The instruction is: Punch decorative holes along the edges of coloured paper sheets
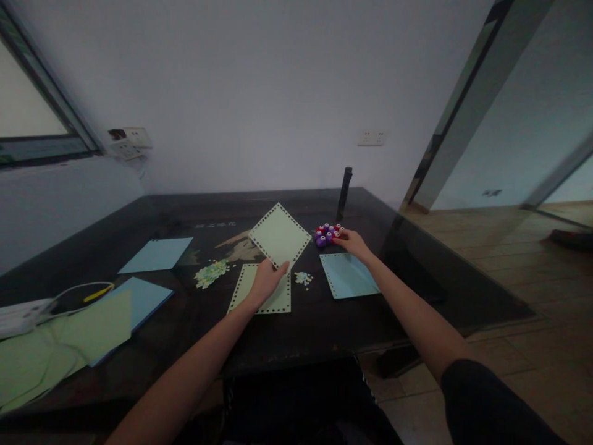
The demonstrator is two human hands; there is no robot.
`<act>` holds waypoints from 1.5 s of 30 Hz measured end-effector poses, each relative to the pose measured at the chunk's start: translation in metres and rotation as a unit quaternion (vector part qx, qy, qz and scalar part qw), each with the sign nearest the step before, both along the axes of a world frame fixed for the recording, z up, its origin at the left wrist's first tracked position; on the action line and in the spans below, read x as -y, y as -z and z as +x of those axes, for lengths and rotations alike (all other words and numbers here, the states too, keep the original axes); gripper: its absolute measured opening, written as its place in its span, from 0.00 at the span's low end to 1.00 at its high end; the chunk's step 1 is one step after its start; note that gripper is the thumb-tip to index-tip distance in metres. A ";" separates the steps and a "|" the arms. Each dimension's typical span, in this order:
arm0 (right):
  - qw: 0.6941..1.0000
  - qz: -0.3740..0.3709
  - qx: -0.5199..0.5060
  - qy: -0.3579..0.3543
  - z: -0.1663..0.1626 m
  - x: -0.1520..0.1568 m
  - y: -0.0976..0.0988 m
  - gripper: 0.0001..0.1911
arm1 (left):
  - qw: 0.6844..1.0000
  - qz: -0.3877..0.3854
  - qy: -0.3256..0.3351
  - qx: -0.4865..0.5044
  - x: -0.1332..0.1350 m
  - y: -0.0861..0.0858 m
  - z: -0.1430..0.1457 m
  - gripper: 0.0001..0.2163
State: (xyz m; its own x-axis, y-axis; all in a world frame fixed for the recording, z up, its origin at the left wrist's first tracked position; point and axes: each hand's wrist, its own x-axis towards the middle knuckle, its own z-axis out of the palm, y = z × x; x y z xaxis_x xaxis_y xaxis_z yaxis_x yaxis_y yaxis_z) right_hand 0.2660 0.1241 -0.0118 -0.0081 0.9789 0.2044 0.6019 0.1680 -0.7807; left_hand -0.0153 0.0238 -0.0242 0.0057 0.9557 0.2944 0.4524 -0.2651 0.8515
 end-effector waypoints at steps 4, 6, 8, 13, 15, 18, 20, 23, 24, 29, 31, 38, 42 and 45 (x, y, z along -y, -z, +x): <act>0.989 0.026 0.142 -0.026 0.000 -0.014 0.013 0.08 | 1.000 0.000 0.002 -0.015 0.000 0.002 0.000 0.14; 0.986 0.026 0.163 -0.032 -0.003 -0.017 0.016 0.09 | 1.000 0.003 0.008 -0.013 0.000 0.002 0.001 0.15; 0.985 0.028 0.166 -0.036 -0.007 -0.018 0.019 0.10 | 1.000 0.001 0.013 -0.018 0.001 0.001 0.001 0.15; 0.982 0.041 0.182 -0.036 -0.017 -0.020 0.022 0.10 | 0.999 -0.006 0.013 -0.035 0.004 -0.003 0.003 0.15; 0.982 0.043 0.184 -0.028 -0.021 -0.020 0.022 0.10 | 0.999 -0.001 0.012 -0.030 0.005 -0.004 0.003 0.14; 0.982 0.044 0.185 -0.011 -0.027 -0.021 0.021 0.10 | 1.000 0.005 0.015 -0.020 0.006 -0.006 0.004 0.13; 0.982 0.046 0.183 -0.001 -0.031 -0.020 0.021 0.10 | 1.000 0.007 0.015 -0.023 0.007 -0.006 0.004 0.12; 0.982 0.056 0.182 0.015 -0.035 -0.018 0.017 0.12 | 0.999 0.009 0.018 -0.026 0.006 -0.006 0.003 0.13; 0.982 0.063 0.176 0.022 -0.035 -0.017 0.014 0.12 | 0.999 0.006 0.021 -0.024 0.006 -0.006 0.003 0.14; 0.999 0.026 -0.022 -0.021 -0.040 -0.004 -0.003 0.14 | 0.998 -0.016 0.056 -0.014 0.003 -0.001 0.002 0.16; 0.990 -0.020 -0.120 -0.070 -0.043 0.005 -0.010 0.17 | 0.997 -0.023 0.076 -0.014 0.003 0.001 0.002 0.16; 0.962 -0.069 -0.247 -0.094 -0.041 0.037 -0.019 0.13 | 0.996 -0.022 0.087 0.020 0.004 0.001 0.004 0.15; 0.960 -0.059 -0.262 -0.077 -0.031 0.048 -0.016 0.12 | 0.996 -0.014 0.066 0.052 0.006 -0.005 0.007 0.12; 0.958 -0.049 -0.274 -0.064 -0.021 0.057 -0.015 0.12 | 0.995 -0.023 0.079 0.057 0.011 -0.012 0.013 0.11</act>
